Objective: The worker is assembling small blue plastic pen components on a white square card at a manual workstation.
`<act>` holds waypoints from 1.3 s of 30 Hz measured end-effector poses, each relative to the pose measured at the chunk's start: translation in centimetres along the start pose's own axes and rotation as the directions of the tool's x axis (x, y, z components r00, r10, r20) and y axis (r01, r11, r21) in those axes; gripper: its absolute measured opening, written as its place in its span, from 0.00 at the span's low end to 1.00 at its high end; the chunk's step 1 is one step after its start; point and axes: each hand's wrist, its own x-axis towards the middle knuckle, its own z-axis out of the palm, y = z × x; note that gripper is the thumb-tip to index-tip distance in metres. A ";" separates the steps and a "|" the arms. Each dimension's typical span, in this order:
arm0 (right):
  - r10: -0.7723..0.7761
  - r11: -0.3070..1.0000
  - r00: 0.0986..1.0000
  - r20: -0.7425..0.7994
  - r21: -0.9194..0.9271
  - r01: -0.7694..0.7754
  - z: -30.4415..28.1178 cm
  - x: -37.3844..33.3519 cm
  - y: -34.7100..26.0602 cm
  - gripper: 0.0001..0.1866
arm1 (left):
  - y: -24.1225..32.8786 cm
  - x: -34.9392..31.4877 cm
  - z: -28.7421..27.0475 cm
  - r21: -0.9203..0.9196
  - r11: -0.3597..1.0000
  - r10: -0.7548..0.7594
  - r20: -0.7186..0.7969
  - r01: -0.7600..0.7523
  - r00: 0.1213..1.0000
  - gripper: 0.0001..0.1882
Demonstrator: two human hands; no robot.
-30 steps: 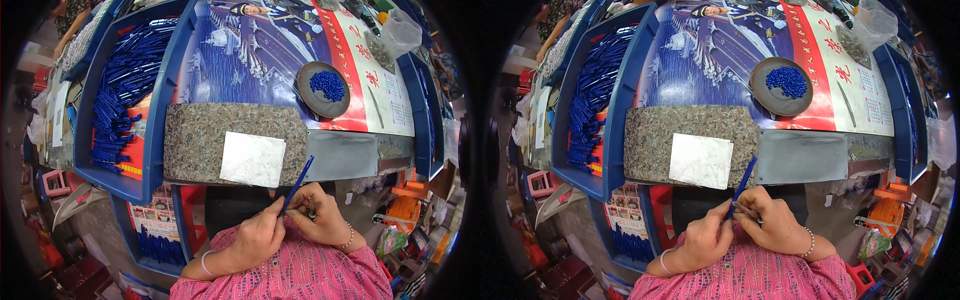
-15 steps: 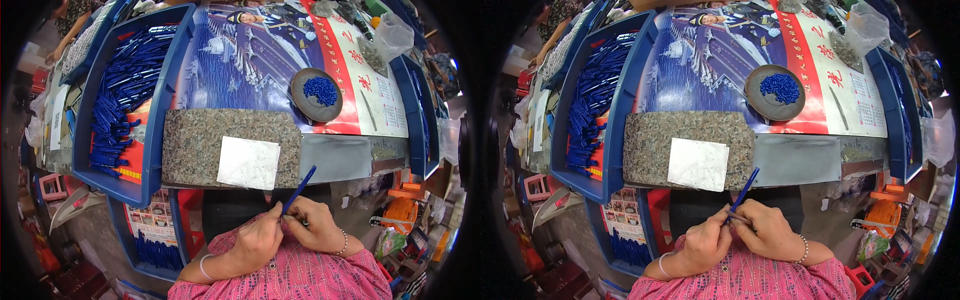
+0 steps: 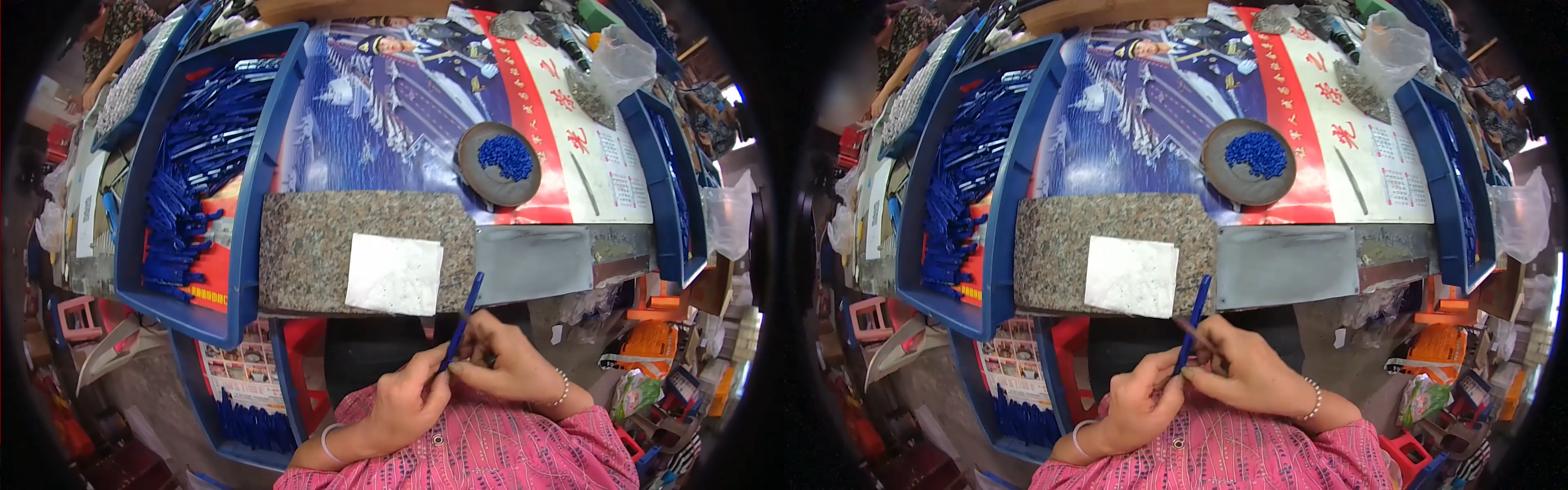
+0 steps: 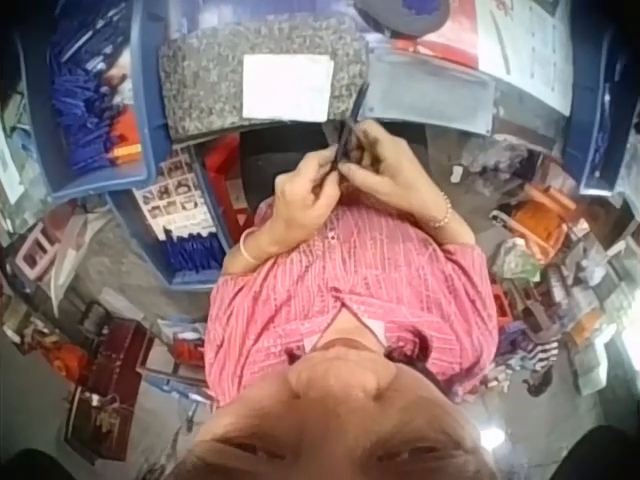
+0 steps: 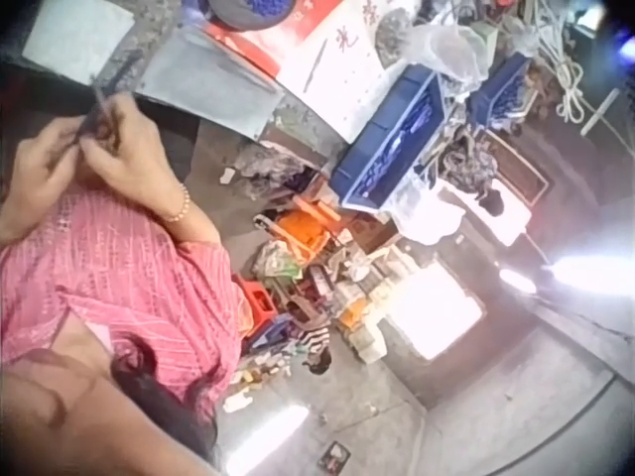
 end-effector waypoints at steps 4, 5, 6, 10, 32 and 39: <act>0.026 0.929 0.999 -0.037 0.369 -0.010 0.0 0.4 -0.1 0.16 | 0.7 0.0 -0.6 -0.300 0.917 -0.191 0.247 0.262 0.950 0.15; 0.057 0.912 0.998 -0.040 0.409 -0.036 -0.1 0.5 -0.4 0.15 | 0.6 -0.1 -0.6 -0.348 0.892 -0.195 0.276 0.287 0.941 0.16; 0.088 0.892 0.995 -0.042 0.447 -0.060 -0.3 0.6 -0.7 0.13 | 0.5 -0.1 -0.7 -0.395 0.864 -0.197 0.305 0.312 0.932 0.17; 0.059 0.863 0.997 -0.045 0.505 -0.028 0.0 0.9 0.7 0.09 | 0.5 -0.2 -0.7 -0.385 0.844 -0.242 0.345 0.372 0.907 0.17; -0.063 0.888 0.994 -0.091 0.450 0.097 1.3 0.5 1.1 0.09 | 0.6 0.2 0.0 -0.301 0.903 -0.248 0.223 0.308 0.943 0.04; -0.720 0.694 0.661 -0.213 -0.230 0.682 -0.5 0.6 -0.7 0.12 | -1.3 1.1 -1.0 -0.817 0.199 -0.279 0.482 0.541 0.831 0.20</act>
